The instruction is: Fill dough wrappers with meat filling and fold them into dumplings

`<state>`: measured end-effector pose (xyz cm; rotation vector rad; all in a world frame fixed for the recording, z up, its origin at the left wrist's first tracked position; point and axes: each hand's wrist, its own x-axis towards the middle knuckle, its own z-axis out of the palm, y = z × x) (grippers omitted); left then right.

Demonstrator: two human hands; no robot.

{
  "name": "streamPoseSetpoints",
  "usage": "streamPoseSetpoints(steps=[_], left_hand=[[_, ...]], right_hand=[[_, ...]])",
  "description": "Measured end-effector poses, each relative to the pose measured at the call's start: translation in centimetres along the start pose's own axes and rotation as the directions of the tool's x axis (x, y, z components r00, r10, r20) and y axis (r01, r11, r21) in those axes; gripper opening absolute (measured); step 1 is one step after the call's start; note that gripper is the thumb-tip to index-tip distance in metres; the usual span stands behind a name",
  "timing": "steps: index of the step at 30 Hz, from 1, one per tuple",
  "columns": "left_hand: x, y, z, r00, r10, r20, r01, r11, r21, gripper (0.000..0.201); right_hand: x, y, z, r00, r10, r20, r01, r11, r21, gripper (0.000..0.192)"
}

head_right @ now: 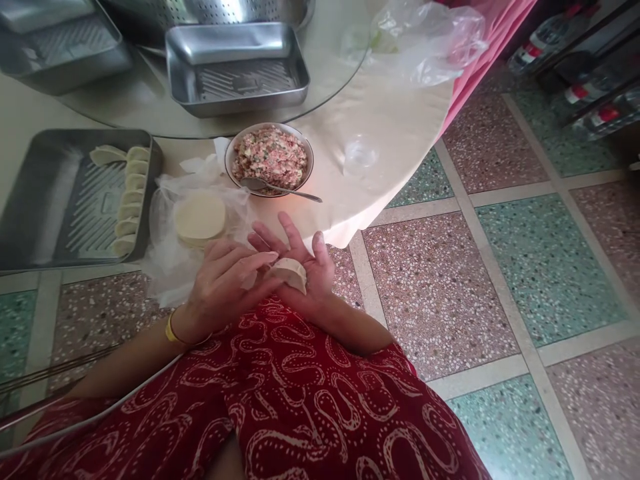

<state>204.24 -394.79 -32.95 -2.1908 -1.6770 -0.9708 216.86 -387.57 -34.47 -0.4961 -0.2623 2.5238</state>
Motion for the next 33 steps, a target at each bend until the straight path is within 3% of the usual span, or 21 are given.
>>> streamPoseSetpoints(steps=[9,13,20,28,33], left_hand=[[-0.4,0.1,0.0,0.996,-0.074,0.043,0.075,0.997,-0.036,0.008],[-0.7,0.1,-0.1,0.989,-0.144,0.033,0.147,0.984,-0.098,0.008],[-1.4,0.0,-1.0,0.956,-0.268,0.123,0.290,0.931,-0.221,0.002],[-1.6,0.1,-0.2,0.979,-0.194,0.069,0.204,0.961,-0.187,0.007],[-1.5,0.1,-0.5,0.964,-0.254,0.072,0.264,0.942,-0.206,0.003]], right_hand=[[0.4,0.2,-0.3,0.999,-0.047,0.000,0.047,0.998,-0.033,0.063],[0.4,0.2,-0.2,0.999,-0.049,-0.018,0.049,0.998,-0.035,0.064],[0.3,0.2,-0.2,0.998,-0.059,-0.015,0.059,0.998,-0.006,0.061],[0.4,0.4,-0.2,0.996,-0.079,-0.045,0.076,0.995,-0.066,0.063],[0.3,0.4,-0.4,0.997,-0.077,-0.001,0.077,0.995,-0.060,0.060]])
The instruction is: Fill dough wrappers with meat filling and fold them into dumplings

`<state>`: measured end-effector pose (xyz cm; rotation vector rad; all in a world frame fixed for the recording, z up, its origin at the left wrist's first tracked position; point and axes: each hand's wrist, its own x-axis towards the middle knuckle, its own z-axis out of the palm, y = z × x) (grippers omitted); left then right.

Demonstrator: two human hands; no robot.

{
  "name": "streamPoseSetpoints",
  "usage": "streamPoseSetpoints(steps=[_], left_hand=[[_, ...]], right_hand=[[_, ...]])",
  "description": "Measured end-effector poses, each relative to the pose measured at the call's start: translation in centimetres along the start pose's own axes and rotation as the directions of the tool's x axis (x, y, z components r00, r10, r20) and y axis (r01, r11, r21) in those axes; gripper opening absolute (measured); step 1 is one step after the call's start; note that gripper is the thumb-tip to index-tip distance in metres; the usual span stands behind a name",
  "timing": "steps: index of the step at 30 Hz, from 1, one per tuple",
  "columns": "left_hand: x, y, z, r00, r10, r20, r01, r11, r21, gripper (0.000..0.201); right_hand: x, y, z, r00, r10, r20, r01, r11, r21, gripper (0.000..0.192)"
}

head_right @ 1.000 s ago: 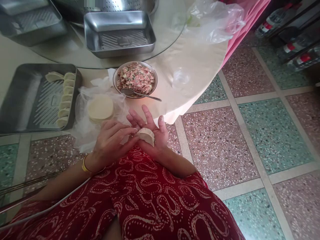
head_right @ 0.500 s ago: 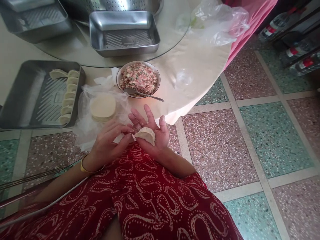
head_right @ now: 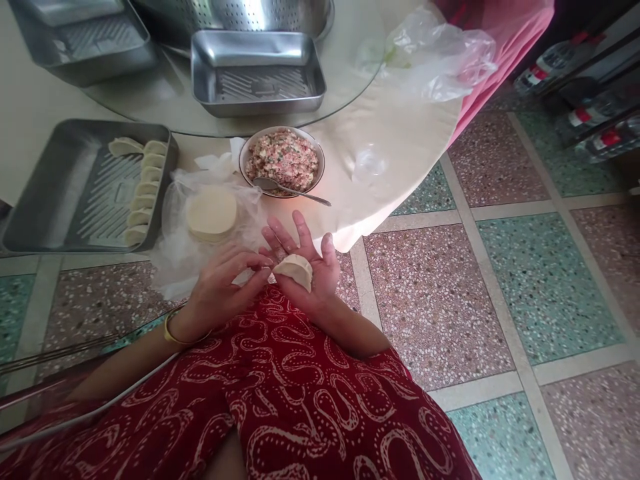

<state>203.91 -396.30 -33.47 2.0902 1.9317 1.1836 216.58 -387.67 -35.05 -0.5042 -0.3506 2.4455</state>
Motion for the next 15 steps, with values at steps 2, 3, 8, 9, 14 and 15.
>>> streamPoseSetpoints(steps=[2,3,8,9,14,15], left_hand=[[0.05,0.03,-0.16,0.998,-0.060,0.024,0.061,0.995,-0.078,0.004],[0.10,0.04,-0.21,0.995,-0.092,0.046,0.097,0.987,-0.128,0.006],[0.37,-0.04,-0.14,0.972,-0.186,0.143,0.216,0.946,-0.242,0.012],[0.42,-0.07,-0.09,0.969,-0.193,0.151,0.226,0.944,-0.242,0.012],[0.57,-0.03,0.21,0.967,-0.199,0.162,0.232,0.948,-0.219,0.013],[0.59,0.02,0.25,0.965,-0.206,0.164,0.238,0.947,-0.214,0.014]], right_hand=[[0.00,0.03,0.14,1.000,0.011,-0.013,-0.011,1.000,0.004,0.060],[0.01,0.06,0.23,1.000,0.016,-0.024,-0.016,1.000,0.005,0.061],[0.02,0.15,0.38,0.999,0.024,-0.048,-0.024,1.000,0.003,0.062],[0.02,0.14,0.34,0.999,0.025,-0.042,-0.025,1.000,0.000,0.062],[0.09,0.13,0.10,0.999,0.025,-0.021,-0.024,1.000,0.004,0.061],[0.10,0.14,0.07,0.999,0.026,-0.021,-0.026,1.000,0.010,0.061]])
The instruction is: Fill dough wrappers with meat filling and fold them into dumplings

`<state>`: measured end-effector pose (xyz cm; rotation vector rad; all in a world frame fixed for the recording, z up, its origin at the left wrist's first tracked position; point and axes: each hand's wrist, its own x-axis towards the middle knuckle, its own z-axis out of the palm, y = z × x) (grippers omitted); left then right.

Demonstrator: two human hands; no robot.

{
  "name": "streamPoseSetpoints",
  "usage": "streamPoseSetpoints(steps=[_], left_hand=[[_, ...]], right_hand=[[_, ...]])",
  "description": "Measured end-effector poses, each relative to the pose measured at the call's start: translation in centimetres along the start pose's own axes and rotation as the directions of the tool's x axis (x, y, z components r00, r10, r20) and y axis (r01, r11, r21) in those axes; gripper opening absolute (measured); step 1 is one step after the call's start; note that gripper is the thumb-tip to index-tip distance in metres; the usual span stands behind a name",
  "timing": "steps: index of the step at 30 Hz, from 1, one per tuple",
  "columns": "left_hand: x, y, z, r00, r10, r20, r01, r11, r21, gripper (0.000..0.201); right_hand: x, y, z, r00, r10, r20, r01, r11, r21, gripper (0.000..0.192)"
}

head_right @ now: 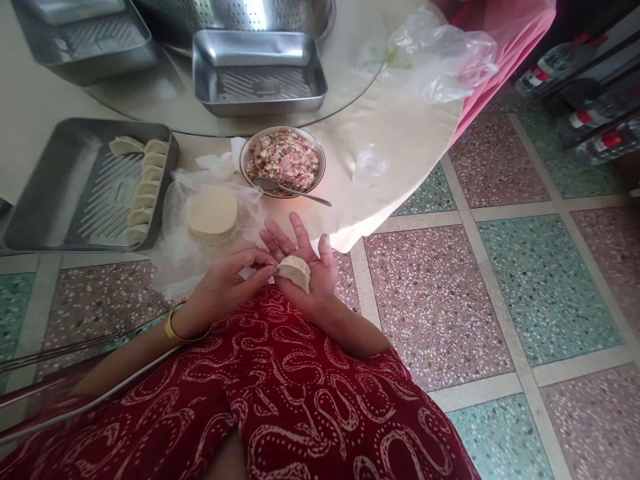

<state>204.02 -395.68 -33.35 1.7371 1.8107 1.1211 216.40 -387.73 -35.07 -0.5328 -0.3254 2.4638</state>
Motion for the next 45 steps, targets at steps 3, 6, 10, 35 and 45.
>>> streamPoseSetpoints(steps=[3,6,10,35,45], left_hand=[[0.01,0.14,0.04,0.999,-0.040,0.017,0.040,0.999,0.006,0.016],[-0.05,0.12,-0.10,0.999,-0.044,0.020,0.044,0.999,0.000,0.015],[-0.12,-0.13,-0.42,1.000,-0.019,0.003,0.019,0.999,-0.033,0.010],[-0.03,-0.43,-0.71,0.988,0.144,-0.046,-0.140,0.986,0.086,0.008],[0.12,-0.45,-0.14,0.939,0.328,-0.102,-0.296,0.924,0.243,0.006]], right_hand=[[0.02,0.05,-0.09,1.000,0.010,0.015,-0.010,1.000,0.025,0.060],[-0.01,0.08,-0.21,0.999,0.019,0.027,-0.020,0.999,0.045,0.059],[-0.01,0.05,-0.25,0.999,0.026,0.020,-0.026,0.999,0.041,0.059],[0.02,-0.18,-0.01,0.998,0.060,0.001,-0.060,0.997,0.047,0.057],[0.06,-0.25,0.03,0.998,0.066,-0.001,-0.066,0.994,0.085,0.058]])
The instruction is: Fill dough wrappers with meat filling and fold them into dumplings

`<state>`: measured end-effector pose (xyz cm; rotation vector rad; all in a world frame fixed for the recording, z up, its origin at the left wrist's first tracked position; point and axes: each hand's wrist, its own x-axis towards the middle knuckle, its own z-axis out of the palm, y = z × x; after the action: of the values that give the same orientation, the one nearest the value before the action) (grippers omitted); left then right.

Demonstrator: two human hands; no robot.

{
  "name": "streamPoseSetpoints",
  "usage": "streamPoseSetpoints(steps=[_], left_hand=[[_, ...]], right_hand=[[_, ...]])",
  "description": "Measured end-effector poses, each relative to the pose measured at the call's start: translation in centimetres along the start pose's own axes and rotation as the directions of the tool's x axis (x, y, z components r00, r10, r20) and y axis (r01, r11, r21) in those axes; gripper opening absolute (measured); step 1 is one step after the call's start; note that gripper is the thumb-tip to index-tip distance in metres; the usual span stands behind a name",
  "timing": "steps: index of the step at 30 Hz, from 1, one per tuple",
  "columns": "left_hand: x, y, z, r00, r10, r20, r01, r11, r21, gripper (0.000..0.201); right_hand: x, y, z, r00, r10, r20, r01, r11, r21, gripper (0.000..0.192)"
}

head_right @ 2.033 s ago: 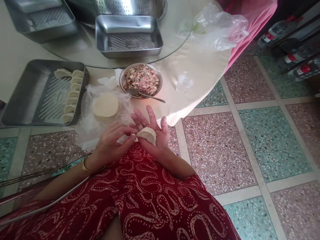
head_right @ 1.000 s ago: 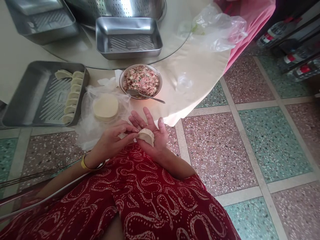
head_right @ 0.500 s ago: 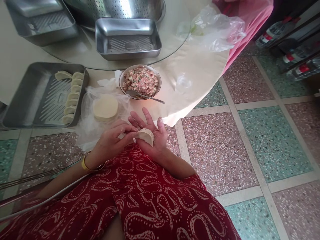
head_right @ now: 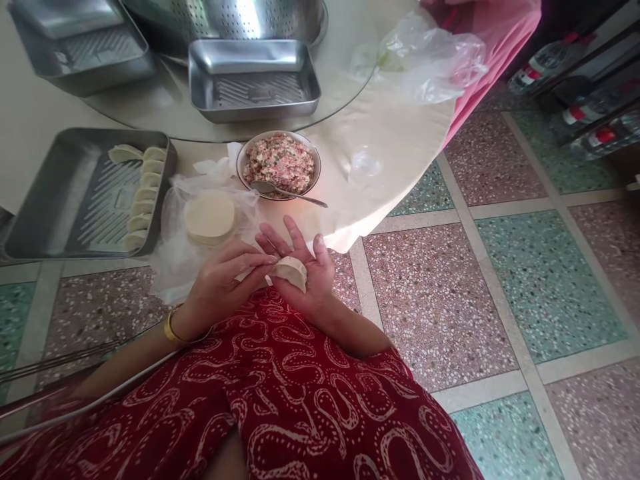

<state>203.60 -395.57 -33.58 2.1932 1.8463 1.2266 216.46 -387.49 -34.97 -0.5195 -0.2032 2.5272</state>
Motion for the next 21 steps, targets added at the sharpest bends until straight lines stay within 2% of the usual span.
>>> streamPoseSetpoints(steps=[4,8,13,18,21], left_hand=[[0.17,0.14,-0.33,0.999,-0.044,0.017,0.044,0.997,-0.057,0.008],[0.62,0.10,-0.30,0.991,-0.107,0.081,0.115,0.988,-0.107,0.009],[0.83,0.08,-0.23,0.986,-0.128,0.108,0.141,0.982,-0.126,0.012],[0.81,0.12,-0.52,0.973,-0.178,0.146,0.201,0.966,-0.165,0.011],[0.89,0.01,-0.47,0.972,-0.168,0.163,0.192,0.970,-0.146,0.009]], right_hand=[[-0.09,0.04,-0.11,1.000,0.000,0.025,0.001,1.000,-0.028,0.056],[-0.20,0.05,-0.07,0.999,0.016,0.042,-0.013,0.998,-0.065,0.056],[-0.22,0.06,0.09,1.000,0.022,0.005,-0.021,0.997,-0.078,0.057],[-0.22,0.08,0.01,0.999,0.042,0.028,-0.040,0.997,-0.062,0.058],[-0.26,0.11,0.01,0.998,0.052,0.037,-0.050,0.998,-0.050,0.058]])
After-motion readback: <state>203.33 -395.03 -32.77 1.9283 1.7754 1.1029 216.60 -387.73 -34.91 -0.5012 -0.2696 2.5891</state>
